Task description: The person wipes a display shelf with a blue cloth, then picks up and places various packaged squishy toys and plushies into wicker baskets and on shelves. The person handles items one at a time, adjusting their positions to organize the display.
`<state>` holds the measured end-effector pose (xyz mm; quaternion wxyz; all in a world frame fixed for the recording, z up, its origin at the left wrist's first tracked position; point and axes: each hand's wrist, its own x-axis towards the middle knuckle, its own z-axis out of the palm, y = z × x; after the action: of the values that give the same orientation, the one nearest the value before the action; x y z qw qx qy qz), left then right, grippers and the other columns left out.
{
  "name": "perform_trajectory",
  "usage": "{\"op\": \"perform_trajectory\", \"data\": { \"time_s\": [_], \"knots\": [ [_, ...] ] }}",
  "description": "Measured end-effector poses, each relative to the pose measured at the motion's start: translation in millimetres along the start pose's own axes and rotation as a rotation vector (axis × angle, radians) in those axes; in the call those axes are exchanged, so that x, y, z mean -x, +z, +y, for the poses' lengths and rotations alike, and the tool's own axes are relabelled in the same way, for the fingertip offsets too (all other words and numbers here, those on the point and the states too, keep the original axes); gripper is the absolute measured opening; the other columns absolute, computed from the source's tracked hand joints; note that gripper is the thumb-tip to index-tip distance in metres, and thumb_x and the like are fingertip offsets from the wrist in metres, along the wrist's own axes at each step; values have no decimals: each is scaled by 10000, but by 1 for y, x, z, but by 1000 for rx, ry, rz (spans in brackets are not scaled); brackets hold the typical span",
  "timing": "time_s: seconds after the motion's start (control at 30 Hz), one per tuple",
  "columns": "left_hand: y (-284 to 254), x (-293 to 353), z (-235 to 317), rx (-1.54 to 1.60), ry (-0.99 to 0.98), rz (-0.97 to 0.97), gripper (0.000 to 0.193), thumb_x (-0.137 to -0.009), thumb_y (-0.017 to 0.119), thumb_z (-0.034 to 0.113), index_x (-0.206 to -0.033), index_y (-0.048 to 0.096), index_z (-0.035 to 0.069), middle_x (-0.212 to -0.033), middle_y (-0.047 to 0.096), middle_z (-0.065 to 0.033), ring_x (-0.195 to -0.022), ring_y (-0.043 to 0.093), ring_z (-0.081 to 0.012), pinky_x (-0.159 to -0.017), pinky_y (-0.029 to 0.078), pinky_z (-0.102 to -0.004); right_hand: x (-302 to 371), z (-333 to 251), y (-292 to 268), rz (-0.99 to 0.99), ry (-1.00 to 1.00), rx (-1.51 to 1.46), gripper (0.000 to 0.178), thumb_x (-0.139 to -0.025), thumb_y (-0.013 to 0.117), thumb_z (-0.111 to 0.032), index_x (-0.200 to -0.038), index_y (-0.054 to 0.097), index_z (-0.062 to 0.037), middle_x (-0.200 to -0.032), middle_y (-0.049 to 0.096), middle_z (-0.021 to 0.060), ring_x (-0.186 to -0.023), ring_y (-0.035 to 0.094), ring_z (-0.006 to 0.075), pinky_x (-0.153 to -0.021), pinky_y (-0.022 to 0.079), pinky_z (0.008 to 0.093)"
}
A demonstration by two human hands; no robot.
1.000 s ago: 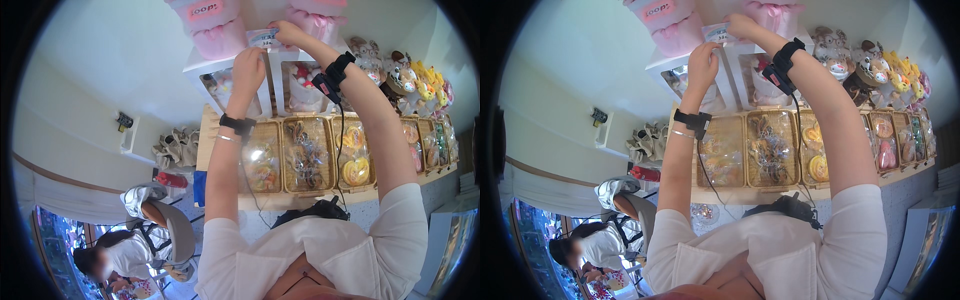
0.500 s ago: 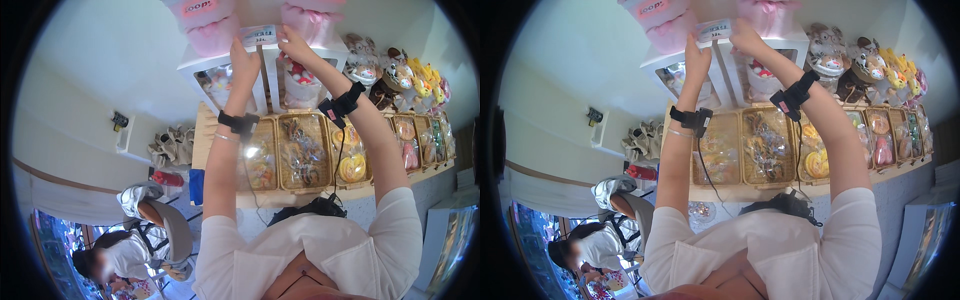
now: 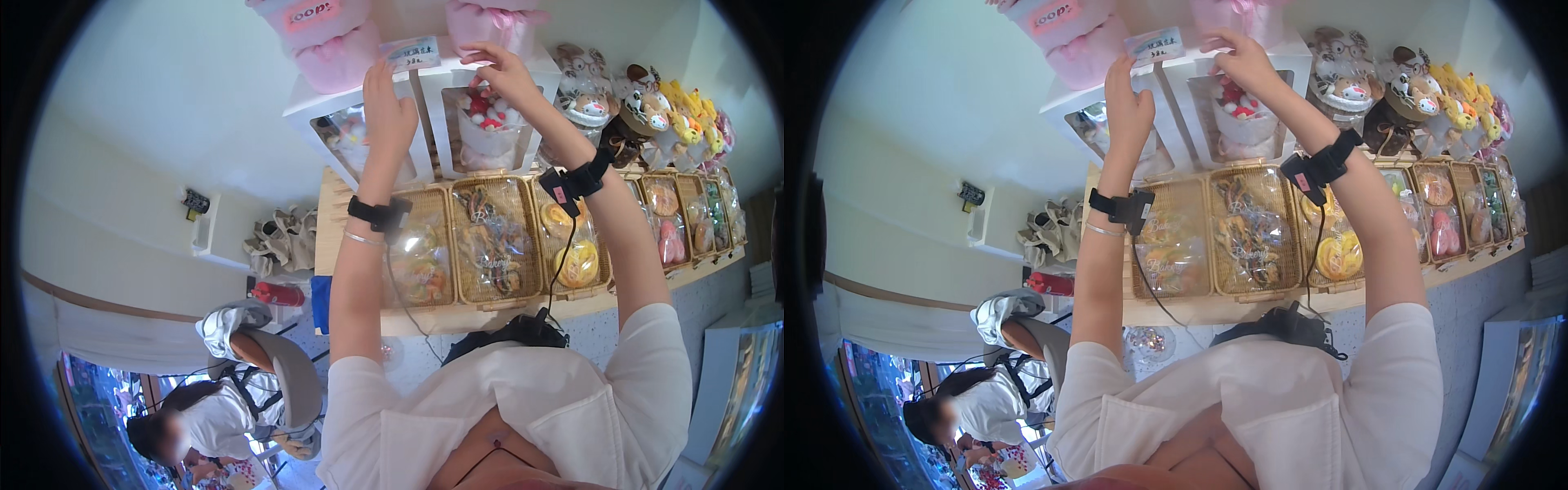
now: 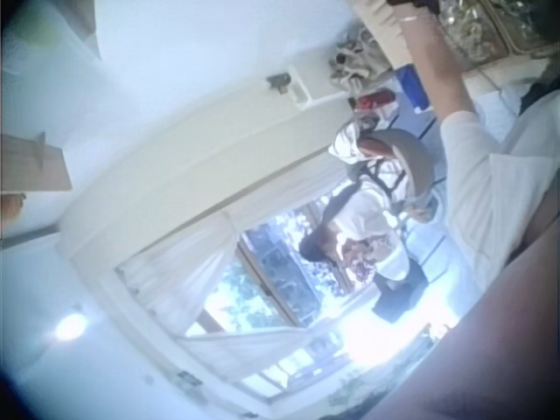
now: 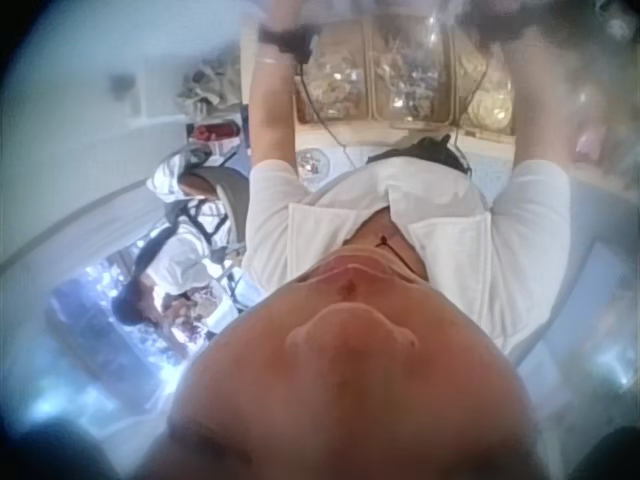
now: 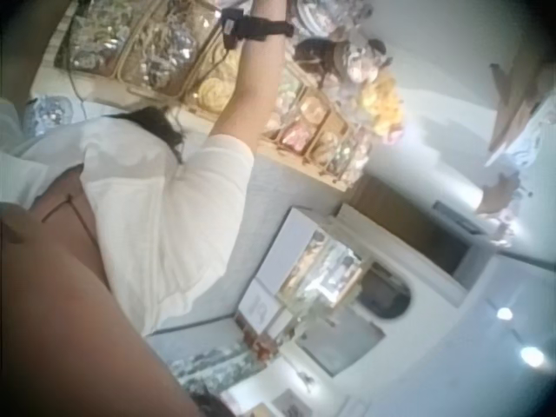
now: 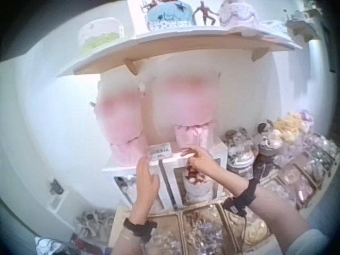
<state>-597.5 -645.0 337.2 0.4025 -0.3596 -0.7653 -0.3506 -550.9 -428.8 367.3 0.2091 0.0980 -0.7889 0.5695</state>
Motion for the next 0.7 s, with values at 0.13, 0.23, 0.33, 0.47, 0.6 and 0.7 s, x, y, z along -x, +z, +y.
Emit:
{"op": "perform_trajectory", "data": {
  "time_s": [0.13, 0.23, 0.33, 0.47, 0.6, 0.7],
  "knots": [
    [1, 11, 2, -109, 74, -78, 523, -742, 470, -4, -1265, 457, -21, -1319, 457, -197, -1243, 410, -364, -1066, 281, -473, 31, 37, -65, 180, -207, 293, 351, -826, 461, -20, -1150, 590, -48, -1210, 546, 89, -918, 586, 159, -762, 500, 290],
    [9, 17, 5, -126, 133, -88, 519, -729, 474, -16, -1247, 456, -45, -1303, 466, -189, -1230, 418, -364, -1060, 280, -497, 47, 49, -87, 433, -167, 452, 399, -813, 518, -74, -1211, 545, -66, -1217, 534, 148, -1003, 575, 243, -846, 471, 348],
    [24, 15, 10, -165, 169, -107, 526, -730, 483, -14, -1254, 454, -41, -1303, 467, -191, -1234, 418, -358, -1063, 282, -491, 47, 82, -99, 513, -257, 822, 485, -815, 560, -151, -1280, 467, -52, -1236, 495, 178, -1107, 507, 307, -943, 411, 397],
    [35, 18, 6, -169, 141, -92, 548, -728, 501, 14, -1273, 451, -27, -1290, 479, -190, -1229, 428, -354, -1060, 293, -475, 47, 100, -97, 379, -143, 590, 709, -770, 602, -207, -1377, 310, 13, -1317, 417, 267, -1232, 410, 396, -1028, 335, 407],
    [33, 17, 9, -129, 144, -83, 546, -712, 505, 4, -1254, 456, -38, -1249, 495, -193, -1212, 442, -353, -1052, 305, -474, 45, 93, -85, 272, 23, 410, 800, -797, 586, -169, -1452, 151, -22, -1318, 446, 246, -1197, 484, 320, -973, 384, 341],
    [31, 17, 8, -131, 135, -84, 547, -711, 508, 13, -1253, 453, -39, -1242, 498, -197, -1212, 441, -358, -1050, 309, -475, 47, 83, -84, 240, 112, 453, 816, -799, 579, -147, -1460, 114, -34, -1291, 473, 245, -1150, 521, 292, -899, 429, 325]
  ]
}}
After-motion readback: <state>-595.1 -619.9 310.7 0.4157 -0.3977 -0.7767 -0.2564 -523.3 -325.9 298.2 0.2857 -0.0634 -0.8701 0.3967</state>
